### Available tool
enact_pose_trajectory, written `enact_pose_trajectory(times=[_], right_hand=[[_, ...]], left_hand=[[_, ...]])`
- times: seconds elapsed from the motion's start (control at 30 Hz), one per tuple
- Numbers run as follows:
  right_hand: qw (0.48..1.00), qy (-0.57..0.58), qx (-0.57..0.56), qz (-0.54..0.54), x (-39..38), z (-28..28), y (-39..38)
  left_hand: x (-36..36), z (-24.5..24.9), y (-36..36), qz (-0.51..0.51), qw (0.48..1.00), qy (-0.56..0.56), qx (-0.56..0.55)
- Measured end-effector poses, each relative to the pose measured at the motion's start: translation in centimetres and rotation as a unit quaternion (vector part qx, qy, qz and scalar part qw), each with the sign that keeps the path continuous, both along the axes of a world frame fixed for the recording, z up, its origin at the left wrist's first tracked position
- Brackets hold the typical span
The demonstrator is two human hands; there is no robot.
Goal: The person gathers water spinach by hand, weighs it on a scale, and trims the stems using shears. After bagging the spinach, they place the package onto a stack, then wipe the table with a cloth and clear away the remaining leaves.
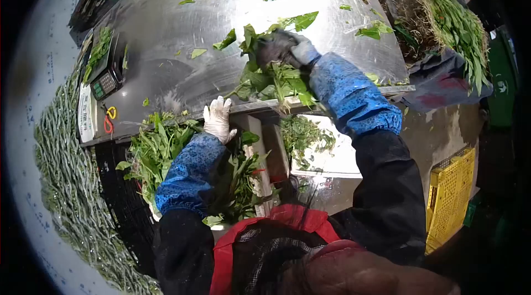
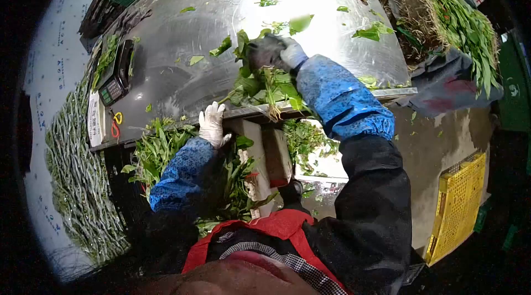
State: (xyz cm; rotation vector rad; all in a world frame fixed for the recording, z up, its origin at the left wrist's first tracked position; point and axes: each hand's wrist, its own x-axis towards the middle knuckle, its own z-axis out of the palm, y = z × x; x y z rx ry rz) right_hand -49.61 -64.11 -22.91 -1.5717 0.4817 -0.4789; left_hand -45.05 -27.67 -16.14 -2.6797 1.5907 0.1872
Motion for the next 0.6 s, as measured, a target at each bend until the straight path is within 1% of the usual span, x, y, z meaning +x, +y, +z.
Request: enact_pose_trajectory(times=[0.03,0.07,0.1,0.13,0.17,0.2,0.23,0.27,0.33,0.37,0.4,0.43,0.47,0.5,0.53,0.57,0.6], right_hand=[[0.979,-0.075,0.191,-0.020,-1.5,3.0,-1.3],[0.991,-0.084,0.093,-0.043,-4.2,10.3,-1.2],[0.989,-0.077,-0.069,-0.101,-4.2,7.6,-6.4],[0.976,-0.038,-0.163,-0.137,-5.1,5.0,-12.5],[0.980,-0.151,0.050,-0.123,-6.4,11.6,-9.5],[0.939,-0.025,0.283,-0.195,-7.9,17.5,-4.5],[0.943,-0.138,0.279,-0.120,-6.6,8.6,-14.0],[0.961,-0.063,0.169,-0.209,-7.0,1.4,-20.7],[0.952,-0.020,0.202,-0.230,-4.0,1.3,-17.7],[0.944,-0.025,0.243,-0.220,-0.5,2.7,-14.2],[0.959,0.083,0.187,-0.197,3.3,0.7,-12.8],[0.978,-0.011,0.186,-0.092,7.5,-1.4,-9.8],[0.978,-0.009,0.186,-0.091,7.3,-2.3,-10.1],[0.999,-0.009,0.016,-0.051,11.3,-1.6,1.7],[0.988,-0.008,-0.156,-0.009,16.1,-0.1,12.2],[0.946,-0.009,-0.323,0.033,15.8,-1.1,12.4],[0.875,-0.011,-0.478,0.073,16.2,-1.7,12.2]], left_hand=[[0.1,-0.2,0.0,0.003,1.000,-0.005,0.007],[0.1,-0.6,0.2,0.004,1.000,-0.004,0.004],[0.3,-0.9,0.2,0.007,1.000,-0.006,-0.001],[0.4,-0.8,0.3,0.005,1.000,-0.005,0.007],[0.5,-0.8,0.3,0.003,1.000,0.001,0.008],[0.6,-0.9,0.4,0.002,1.000,0.007,0.009],[0.6,-1.1,0.4,0.005,1.000,-0.002,0.014],[0.6,-1.1,0.4,0.009,1.000,-0.003,0.025],[0.5,-1.0,0.2,0.020,0.999,-0.001,0.030],[0.5,-1.0,0.2,0.021,0.999,-0.003,0.031],[0.5,-1.0,0.2,0.019,0.999,-0.003,0.031],[0.7,-1.5,0.5,0.011,1.000,-0.001,0.021],[0.7,-1.4,0.5,0.016,0.999,0.003,0.027],[0.7,-1.3,0.5,0.018,0.999,0.007,0.034],[0.5,-0.8,0.2,0.030,0.998,0.013,0.056],[0.4,-1.2,0.3,0.028,0.998,0.006,0.048],[0.5,-1.6,0.6,0.027,0.999,-0.002,0.043]])
